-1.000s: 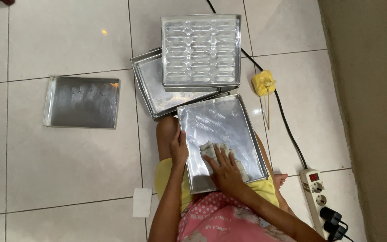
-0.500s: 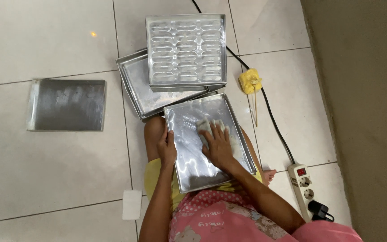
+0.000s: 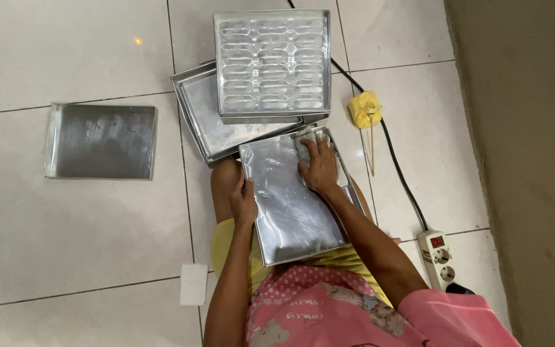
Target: Cleaning metal baking trays by wiping them thoroughly with a cloth
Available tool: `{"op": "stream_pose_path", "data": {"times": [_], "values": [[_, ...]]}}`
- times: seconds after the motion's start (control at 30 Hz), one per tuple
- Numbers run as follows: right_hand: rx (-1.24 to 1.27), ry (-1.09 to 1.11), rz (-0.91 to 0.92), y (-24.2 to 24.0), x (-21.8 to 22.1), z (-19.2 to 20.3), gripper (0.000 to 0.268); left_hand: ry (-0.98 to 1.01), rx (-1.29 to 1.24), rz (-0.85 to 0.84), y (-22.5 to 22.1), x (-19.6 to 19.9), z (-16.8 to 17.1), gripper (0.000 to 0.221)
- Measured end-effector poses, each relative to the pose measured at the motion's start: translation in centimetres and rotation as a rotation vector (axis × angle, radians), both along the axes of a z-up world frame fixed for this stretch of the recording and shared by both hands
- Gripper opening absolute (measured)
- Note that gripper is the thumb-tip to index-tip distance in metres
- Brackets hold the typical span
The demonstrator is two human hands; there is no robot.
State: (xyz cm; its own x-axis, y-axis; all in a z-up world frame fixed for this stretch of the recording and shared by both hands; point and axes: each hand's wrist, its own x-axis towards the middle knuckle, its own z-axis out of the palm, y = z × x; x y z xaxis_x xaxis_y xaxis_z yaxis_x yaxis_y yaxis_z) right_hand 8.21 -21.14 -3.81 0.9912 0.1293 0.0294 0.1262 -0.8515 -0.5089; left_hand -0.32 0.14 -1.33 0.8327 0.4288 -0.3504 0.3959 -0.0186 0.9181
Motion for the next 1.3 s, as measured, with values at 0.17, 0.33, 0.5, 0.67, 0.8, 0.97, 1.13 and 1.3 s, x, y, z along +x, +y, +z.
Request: {"op": "stream_pose_path", "data": {"times": [0.17, 0.33, 0.5, 0.67, 0.8, 0.97, 1.13, 1.3], "values": [[-0.034, 0.158, 0.108, -0.1, -8.3, 4.8, 0.07, 0.031, -0.011, 0.009, 0.4, 0.0, 0.5, 0.049], [-0.035, 0.301, 0.122, -1.5, -13.9, 6.7, 0.07, 0.055, -0.059, 0.009, 0.3, 0.4, -0.3, 0.049], [-0.059, 0.229, 0.07, -1.1, -5.3, 2.6, 0.069, 0.041, -0.043, -0.02, 0.4, 1.0, -0.2, 0.051], [-0.06, 0.203, 0.073, 0.6, -2.0, 1.1, 0.067, 0.049, -0.017, -0.007, 0.4, 0.3, -0.2, 0.05], [-0.097, 0.361, 0.224, 1.1, -9.1, 7.2, 0.069, 0.087, -0.02, -0.001, 0.3, 0.2, -1.0, 0.051], [-0.179, 0.444, 0.328, -0.4, -13.9, 8.4, 0.077, 0.071, 0.006, -0.023, 0.4, 0.2, -1.6, 0.05], [-0.039, 0.331, 0.225, 0.7, -5.8, 5.1, 0.059, 0.047, 0.008, -0.052, 0.1, 0.2, 0.0, 0.051], [-0.049, 0.233, 0.081, 1.9, -1.3, 1.8, 0.057, 0.034, 0.018, -0.015, -0.1, 0.2, 0.8, 0.049]]}}
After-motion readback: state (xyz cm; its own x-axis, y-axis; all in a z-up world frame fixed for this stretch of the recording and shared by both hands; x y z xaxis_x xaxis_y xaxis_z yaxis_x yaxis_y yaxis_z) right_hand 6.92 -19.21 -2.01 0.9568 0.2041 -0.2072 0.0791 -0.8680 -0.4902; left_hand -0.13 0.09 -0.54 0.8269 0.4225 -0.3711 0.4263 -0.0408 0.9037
